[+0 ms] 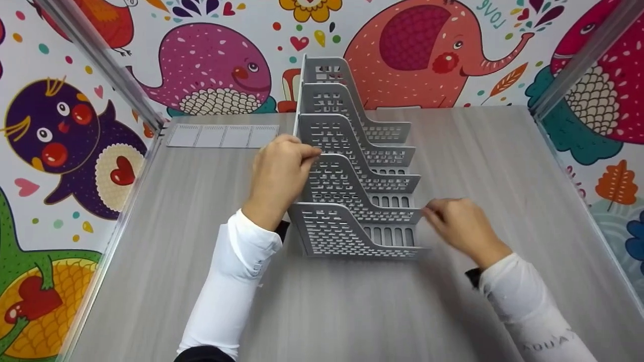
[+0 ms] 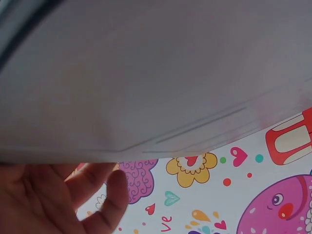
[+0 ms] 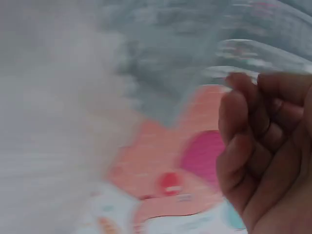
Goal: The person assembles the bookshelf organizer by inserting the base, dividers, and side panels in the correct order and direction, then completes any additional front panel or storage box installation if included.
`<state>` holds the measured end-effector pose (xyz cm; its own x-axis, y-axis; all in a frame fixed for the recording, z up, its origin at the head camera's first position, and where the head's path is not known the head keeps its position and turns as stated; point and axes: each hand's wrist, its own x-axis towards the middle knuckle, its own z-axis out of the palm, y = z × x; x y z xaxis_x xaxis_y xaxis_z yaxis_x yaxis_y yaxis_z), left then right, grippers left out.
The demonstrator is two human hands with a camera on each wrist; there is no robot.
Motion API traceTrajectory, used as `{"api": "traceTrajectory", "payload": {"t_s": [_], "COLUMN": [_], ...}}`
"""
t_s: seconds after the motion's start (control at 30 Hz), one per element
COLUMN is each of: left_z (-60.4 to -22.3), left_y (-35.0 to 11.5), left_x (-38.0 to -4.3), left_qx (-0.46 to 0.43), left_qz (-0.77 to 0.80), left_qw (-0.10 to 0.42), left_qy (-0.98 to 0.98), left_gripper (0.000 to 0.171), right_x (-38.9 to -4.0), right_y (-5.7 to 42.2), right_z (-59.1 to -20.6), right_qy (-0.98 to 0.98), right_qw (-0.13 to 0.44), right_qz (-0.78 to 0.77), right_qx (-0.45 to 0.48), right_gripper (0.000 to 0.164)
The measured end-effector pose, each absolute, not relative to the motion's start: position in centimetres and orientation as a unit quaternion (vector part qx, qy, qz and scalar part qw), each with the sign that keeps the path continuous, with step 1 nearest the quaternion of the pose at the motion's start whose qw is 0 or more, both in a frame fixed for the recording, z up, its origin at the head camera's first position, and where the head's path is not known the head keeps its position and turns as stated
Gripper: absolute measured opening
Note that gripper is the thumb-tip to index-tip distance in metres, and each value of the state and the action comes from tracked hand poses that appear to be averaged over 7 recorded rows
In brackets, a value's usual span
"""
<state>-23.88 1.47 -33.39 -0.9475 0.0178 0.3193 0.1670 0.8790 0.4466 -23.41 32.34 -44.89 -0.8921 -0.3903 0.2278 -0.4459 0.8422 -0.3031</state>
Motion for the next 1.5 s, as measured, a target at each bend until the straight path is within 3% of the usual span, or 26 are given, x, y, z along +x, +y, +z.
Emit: {"api": "traceTrajectory", "payload": {"t_s": [0.07,0.23,0.33,0.43,0.5,0.6,0.7,0.8,1.07,1.3,1.5], "left_z": [-33.5,-34.5,-35.8,-38.7,-41.5,-46.1,-49.8,-52.0,-54.0,-57.5,-58.1], "left_y": [1.4,0.7,-0.9,-3.8,-6.1,-8.8,-9.9,-9.9,-9.3,-10.3,-9.3], "left_x": [-24.2,-25.4,-26.8,-29.4,-31.4,-33.7,-35.0,-36.1,-39.5,-43.2,-43.6], "left_qx": [-0.049,-0.074,-0.062,0.001,0.052,0.09,0.078,0.057,0.081,0.053,0.038], "left_qz": [-0.253,-0.425,-0.607,-0.665,-0.602,-0.445,-0.312,-0.237,-0.158,-0.157,-0.091], "left_qw": [0.154,0.163,0.158,0.172,0.162,0.072,-0.015,-0.05,-0.056,-0.093,-0.055], "left_qy": [-0.954,-0.887,-0.776,-0.727,-0.78,-0.888,-0.947,-0.968,-0.982,-0.982,-0.994], "left_gripper": [0.014,0.019,0.028,0.036,0.039,0.052,0.062,0.065,0.06,0.079,0.076], "right_x": [-22.1,-20.7,-21.2,-21.9,-22.5,-23.1,-23.3,-23.1,-23.4,-24.1,-24.5], "right_y": [30.5,27.0,27.0,27.5,27.9,28.1,28.4,28.6,27.2,25.9,26.2], "right_z": [-44.3,-46.5,-48.7,-50.0,-50.3,-50.1,-49.9,-49.9,-50.5,-50.8,-50.5], "right_qy": [-0.945,-0.931,-0.93,-0.925,-0.92,-0.913,-0.914,-0.916,-0.908,-0.906,-0.912], "right_qw": [0.069,-0.016,-0.048,-0.085,-0.103,-0.14,-0.17,-0.189,-0.191,-0.193,-0.193], "right_qz": [0.18,0.117,0.105,0.137,0.149,0.151,0.136,0.132,0.142,0.146,0.146], "right_qx": [0.264,0.346,0.348,0.344,0.349,0.353,0.343,0.328,0.345,0.349,0.33], "right_gripper": [0.016,0.048,0.035,0.023,0.029,0.033,0.034,0.032,0.036,0.036,0.036]}}
